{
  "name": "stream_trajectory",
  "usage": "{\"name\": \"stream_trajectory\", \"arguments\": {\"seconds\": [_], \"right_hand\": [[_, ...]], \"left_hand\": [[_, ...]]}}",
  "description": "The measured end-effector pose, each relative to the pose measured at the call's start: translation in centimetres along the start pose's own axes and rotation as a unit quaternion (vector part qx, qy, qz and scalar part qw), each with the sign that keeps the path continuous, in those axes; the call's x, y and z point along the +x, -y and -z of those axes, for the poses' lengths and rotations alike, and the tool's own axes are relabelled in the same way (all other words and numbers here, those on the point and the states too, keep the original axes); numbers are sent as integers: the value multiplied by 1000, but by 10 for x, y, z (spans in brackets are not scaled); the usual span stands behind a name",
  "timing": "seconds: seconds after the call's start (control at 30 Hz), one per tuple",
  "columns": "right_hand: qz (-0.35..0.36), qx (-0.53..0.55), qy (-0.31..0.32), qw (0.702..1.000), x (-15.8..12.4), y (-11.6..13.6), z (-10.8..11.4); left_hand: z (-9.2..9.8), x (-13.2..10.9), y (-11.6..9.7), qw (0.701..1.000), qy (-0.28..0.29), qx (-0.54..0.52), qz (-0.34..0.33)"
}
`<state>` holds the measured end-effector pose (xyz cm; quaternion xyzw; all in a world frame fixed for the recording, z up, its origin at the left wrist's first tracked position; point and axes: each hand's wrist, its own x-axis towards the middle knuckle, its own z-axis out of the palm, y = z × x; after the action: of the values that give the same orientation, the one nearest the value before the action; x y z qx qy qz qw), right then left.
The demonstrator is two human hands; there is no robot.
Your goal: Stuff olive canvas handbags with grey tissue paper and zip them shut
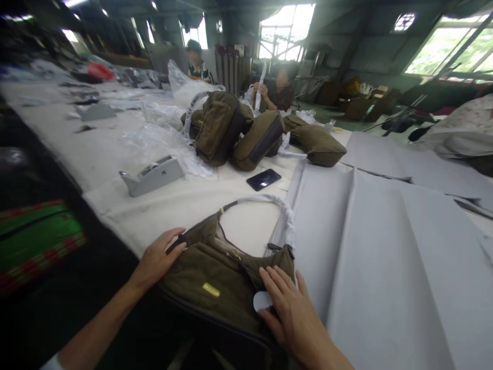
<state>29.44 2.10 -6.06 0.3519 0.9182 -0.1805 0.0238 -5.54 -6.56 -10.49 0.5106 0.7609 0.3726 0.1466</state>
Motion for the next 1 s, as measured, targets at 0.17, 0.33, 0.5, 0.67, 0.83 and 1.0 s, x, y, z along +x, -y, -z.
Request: {"name": "stream_trajectory", "arguments": {"seconds": [0.17, 0.33, 0.5, 0.67, 0.83, 1.0], "right_hand": [[-23, -19, 151, 988, 20, 24, 27], [-18, -62, 149, 987, 28, 32, 31], [0, -124, 28, 992, 62, 23, 61], [18, -133, 4, 991, 112, 17, 74], [28, 89, 20, 995, 120, 22, 78], [-9, 287, 79, 955, 108, 24, 85]], "left_hand": [[-7, 8, -35, 973, 74, 124, -181], [-25, 29, -61, 917, 251, 219, -219], [-28, 33, -49, 902, 282, 217, -244], [-20, 17, -20, 907, 163, 134, -365], [-13, 2, -10, 895, 48, 130, -424], [-12, 0, -15, 892, 22, 125, -435]]}}
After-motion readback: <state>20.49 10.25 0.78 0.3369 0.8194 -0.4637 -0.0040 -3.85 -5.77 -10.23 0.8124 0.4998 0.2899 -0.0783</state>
